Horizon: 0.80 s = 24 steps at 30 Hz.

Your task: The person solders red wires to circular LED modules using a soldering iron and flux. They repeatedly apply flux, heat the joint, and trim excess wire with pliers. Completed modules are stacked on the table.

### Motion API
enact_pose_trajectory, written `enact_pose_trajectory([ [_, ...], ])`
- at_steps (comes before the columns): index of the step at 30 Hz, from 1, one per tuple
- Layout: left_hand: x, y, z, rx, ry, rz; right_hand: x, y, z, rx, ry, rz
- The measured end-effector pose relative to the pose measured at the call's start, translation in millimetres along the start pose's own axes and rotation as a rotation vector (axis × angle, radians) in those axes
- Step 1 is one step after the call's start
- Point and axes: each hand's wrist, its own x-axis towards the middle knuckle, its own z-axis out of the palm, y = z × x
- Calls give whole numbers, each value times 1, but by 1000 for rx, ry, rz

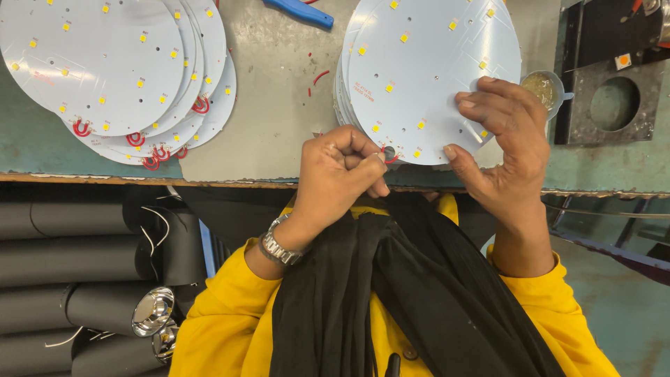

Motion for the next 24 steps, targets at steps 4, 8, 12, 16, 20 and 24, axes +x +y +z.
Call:
enact_pose_trajectory([
  [4, 3, 0, -5, -59, -38, -25, -1, 1, 0, 4, 2, -5],
  [8, 5, -2, -7, -117, -37, -45, -1, 1, 1, 11, 7, -4],
  [12, 7, -4, -9, -137, -40, -59, 3, -2, 1, 18, 12, -6],
  [16, 7, -3, -10, -133, -35, -74, 4, -2, 1, 37, 184, -45],
  [20, 6, -3, -9, -154, -44, -65, -18, 27, -11, 413, 541, 93],
  [24, 6, -2, -9, -92, -27, -93, -69, 94, -55, 1011, 815, 367],
])
